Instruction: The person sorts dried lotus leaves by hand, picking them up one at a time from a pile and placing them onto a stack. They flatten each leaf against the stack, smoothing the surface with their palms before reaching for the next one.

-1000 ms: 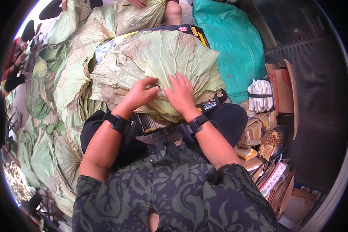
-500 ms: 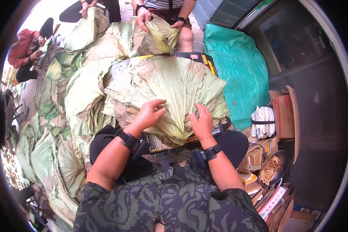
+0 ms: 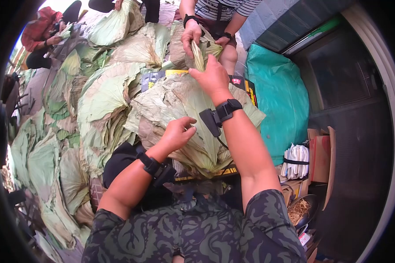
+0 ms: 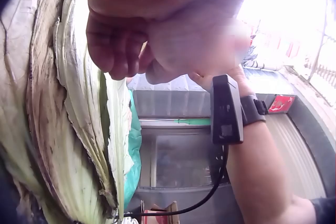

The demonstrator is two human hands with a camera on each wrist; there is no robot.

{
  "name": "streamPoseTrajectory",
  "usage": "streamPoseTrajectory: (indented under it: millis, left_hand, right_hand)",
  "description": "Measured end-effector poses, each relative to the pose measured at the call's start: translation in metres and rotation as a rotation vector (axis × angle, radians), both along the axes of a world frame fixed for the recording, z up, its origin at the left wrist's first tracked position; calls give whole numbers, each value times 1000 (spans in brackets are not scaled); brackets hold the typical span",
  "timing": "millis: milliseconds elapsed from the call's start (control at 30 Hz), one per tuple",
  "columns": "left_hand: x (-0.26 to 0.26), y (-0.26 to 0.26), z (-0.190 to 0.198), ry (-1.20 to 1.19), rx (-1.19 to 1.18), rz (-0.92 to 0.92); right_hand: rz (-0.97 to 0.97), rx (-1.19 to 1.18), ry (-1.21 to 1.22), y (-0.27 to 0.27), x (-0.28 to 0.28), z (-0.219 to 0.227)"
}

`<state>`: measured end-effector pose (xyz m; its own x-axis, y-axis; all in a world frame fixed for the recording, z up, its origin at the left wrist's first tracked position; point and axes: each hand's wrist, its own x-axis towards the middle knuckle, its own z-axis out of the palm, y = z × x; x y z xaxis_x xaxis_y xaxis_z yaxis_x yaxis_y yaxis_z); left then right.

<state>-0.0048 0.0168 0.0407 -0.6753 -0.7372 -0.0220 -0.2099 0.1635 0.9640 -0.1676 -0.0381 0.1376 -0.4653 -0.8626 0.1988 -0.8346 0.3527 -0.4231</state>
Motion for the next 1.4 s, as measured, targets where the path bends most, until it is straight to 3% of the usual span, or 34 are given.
streamPoseTrajectory:
  millis: [33, 100, 233, 300, 333, 400, 433, 467, 500, 600, 700, 767, 833, 900, 967, 1000, 1067, 1100, 1167, 1200, 1333, 1400]
  left_hand:
    - [1, 0, 1, 1, 1, -21]
    - [1, -1, 5, 29, 44, 14]
    - [2, -3, 5, 31, 29, -1]
    - [-2, -1, 3, 37, 29, -14]
    - [-4, 0, 0, 52, 23, -21]
    - [-6, 0, -2, 67, 16, -41]
    - [-6, -1, 0, 61, 218, -106]
    - [-7, -1, 3, 51, 420, -171]
    - [-7, 1, 6, 47, 421, -183]
    - [-9, 2, 2, 353, 1016, -131]
    - [-12, 0, -8, 503, 1144, -80]
    - [-14, 2, -15, 483, 1180, -11]
    - [-15, 4, -13, 515, 1080, 157]
    - [-16, 1, -12, 532, 1046, 164]
    - [-15, 0, -9, 500, 831, 230]
    - [-15, -1, -9, 502, 833, 233]
    - [-15, -2, -9, 336, 514, 40]
    - [-15, 1, -9, 336, 516, 42]
    - [-15, 9, -10, 202, -222, 19]
    - [-15, 13, -8, 245, -432, 62]
    - [-11, 14, -16, -18, -394, 67]
    - [-9, 11, -23, -71, 14, 79]
  right_hand:
    - [10, 4, -1, -7, -4, -7]
    - [-3, 238, 92, -11, -13, -23]
    - [-73, 63, 152, 6, -31, -31]
    - [-95, -281, -187, 25, -39, -29]
    - [-105, -283, -184, 37, -31, -16]
    - [-238, -609, -795, 68, -14, 7]
    - [-249, -614, -793, 84, -11, 6]
    - [-286, -740, -984, 100, -8, 5]
    - [-322, -868, -1174, 116, -5, 3]
    - [-459, -835, -1467, 159, 20, -26]
    - [-657, -558, -1703, 188, 43, -56]
    - [-684, -540, -1737, 196, 48, -66]
    - [-703, -546, -1794, 197, 51, -65]
    - [-701, -548, -1762, 199, 52, -62]
    - [-669, -488, -1724, 202, 50, -61]
    - [-668, -483, -1722, 204, 50, -62]
    - [-659, -421, -1706, 208, 51, -64]
    - [-659, -418, -1705, 210, 51, -65]
    - [-644, -380, -1647, 215, 51, -68]
    - [-646, -380, -1648, 216, 51, -69]
    - [-684, -330, -1579, 222, 46, -70]
    - [-681, -316, -1593, 224, 44, -69]
